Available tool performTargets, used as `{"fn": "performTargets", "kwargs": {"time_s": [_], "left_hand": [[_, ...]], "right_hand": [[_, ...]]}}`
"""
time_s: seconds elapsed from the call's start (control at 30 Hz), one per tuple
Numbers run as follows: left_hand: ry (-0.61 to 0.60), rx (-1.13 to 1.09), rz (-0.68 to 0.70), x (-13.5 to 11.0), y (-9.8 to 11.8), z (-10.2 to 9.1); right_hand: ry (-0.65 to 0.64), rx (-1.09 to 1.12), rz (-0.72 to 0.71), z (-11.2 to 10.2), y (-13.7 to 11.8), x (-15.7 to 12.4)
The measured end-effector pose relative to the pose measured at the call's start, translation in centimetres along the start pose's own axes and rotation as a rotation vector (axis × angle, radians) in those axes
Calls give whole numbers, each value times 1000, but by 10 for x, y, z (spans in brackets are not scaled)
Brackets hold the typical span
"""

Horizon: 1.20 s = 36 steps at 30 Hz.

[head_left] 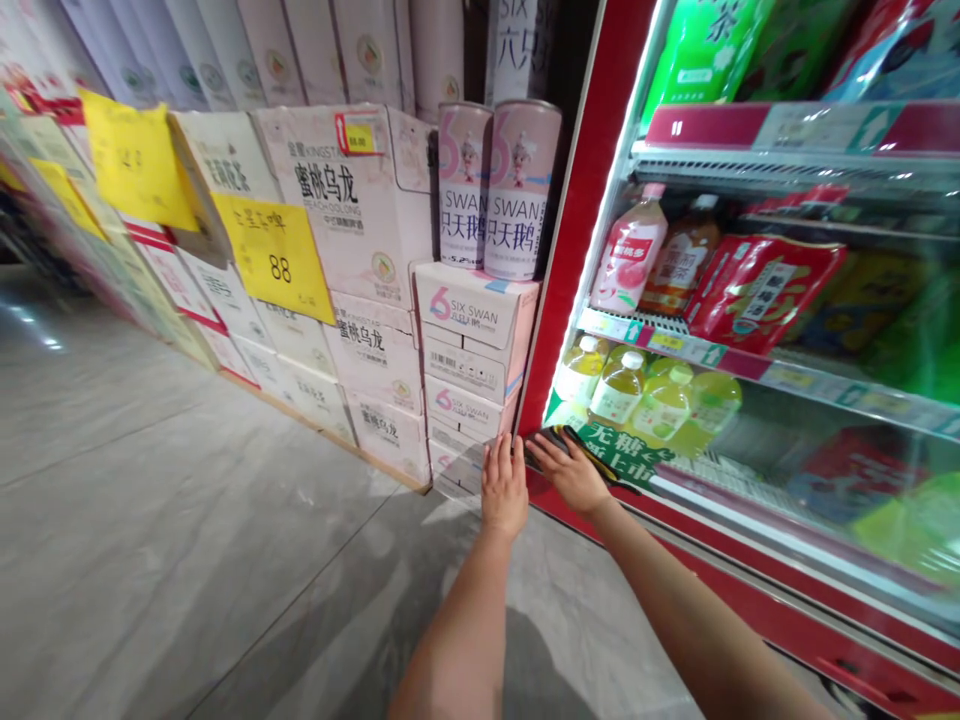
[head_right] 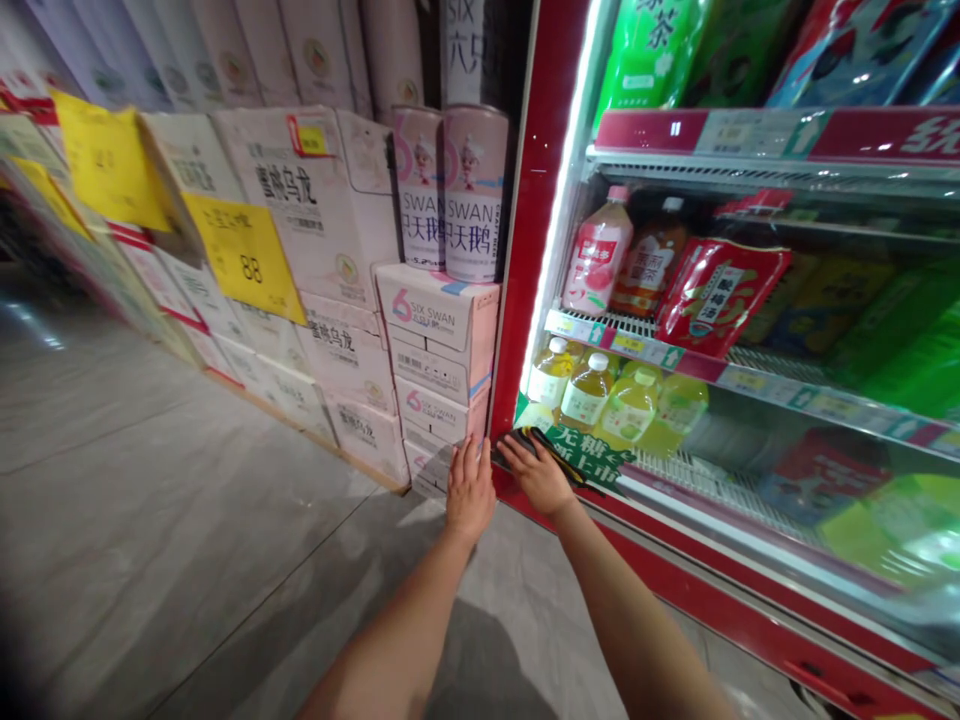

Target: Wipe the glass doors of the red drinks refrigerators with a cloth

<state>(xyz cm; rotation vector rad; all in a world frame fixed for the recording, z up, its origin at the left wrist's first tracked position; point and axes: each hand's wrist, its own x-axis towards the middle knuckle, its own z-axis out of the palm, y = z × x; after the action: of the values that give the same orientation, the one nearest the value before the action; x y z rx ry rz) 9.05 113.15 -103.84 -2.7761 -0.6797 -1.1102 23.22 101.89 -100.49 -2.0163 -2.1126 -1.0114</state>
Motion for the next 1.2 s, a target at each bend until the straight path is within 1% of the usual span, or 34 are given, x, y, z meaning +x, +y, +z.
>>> {"fn": "performTargets", "kwargs": {"time_s": [0.07, 0.1, 0.17, 0.23, 0.3, 0.37, 0.43, 0.5, 0.53, 0.6, 0.67, 0.7, 0.73, 0.77, 0.83, 0.87, 0.93, 1.0, 1.07, 1.17, 1.2], "left_hand": [[-15, -4, 7, 0, -2, 0], [-21, -5, 11, 0, -3, 0], [-26, -5, 20, 1, -6, 0], [-22, 0, 28, 1, -9, 0], [-14, 9, 34, 0, -11, 0], [-7, 17, 35, -2, -11, 0], [-13, 24, 36, -3, -12, -1], [-31, 29, 50, -3, -14, -2], [-41, 30, 65, -2, -15, -3], [-51, 24, 105, 1, -15, -4], [-52, 11, 128, 5, -12, -4], [-52, 2, 129, 6, -9, -4], [-54, -6, 124, 7, -6, -4], [-59, -14, 115, 7, -2, -4], [-77, -26, 99, 8, 7, -4], [-87, -30, 98, 8, 11, -4], [-103, -31, 116, 11, 18, -4], [-109, -24, 159, 15, 22, -6], [-107, -12, 198, 21, 26, -10], [-99, -1, 212, 28, 34, -14], [-98, -1, 212, 30, 37, -15]], "right_hand": [[5, -1, 59, -2, -2, -16], [22, -6, 112, -7, 0, -17], [79, -14, 233, -18, 5, -8], [129, -5, 300, -22, 6, 12], [126, 23, 264, -15, 2, 27], [78, 46, 175, -2, -6, 27], [31, 49, 110, 7, -13, 10], [16, 33, 107, 7, -14, -13], [27, 22, 136, 3, -12, -23], [82, -4, 260, -10, -6, -31], [154, -29, 395, -20, -2, -25], [174, -36, 425, -22, -1, -21], [177, -36, 416, -23, -1, -17], [160, -31, 375, -22, -1, -16], [103, -20, 266, -18, -2, -28], [74, -19, 225, -16, -2, -40], [41, -30, 189, -19, 1, -71], [31, -43, 198, -31, 8, -99], [46, -66, 277, -47, 17, -112], [102, -129, 456, -65, 29, -106], [112, -140, 472, -67, 31, -102]]}}
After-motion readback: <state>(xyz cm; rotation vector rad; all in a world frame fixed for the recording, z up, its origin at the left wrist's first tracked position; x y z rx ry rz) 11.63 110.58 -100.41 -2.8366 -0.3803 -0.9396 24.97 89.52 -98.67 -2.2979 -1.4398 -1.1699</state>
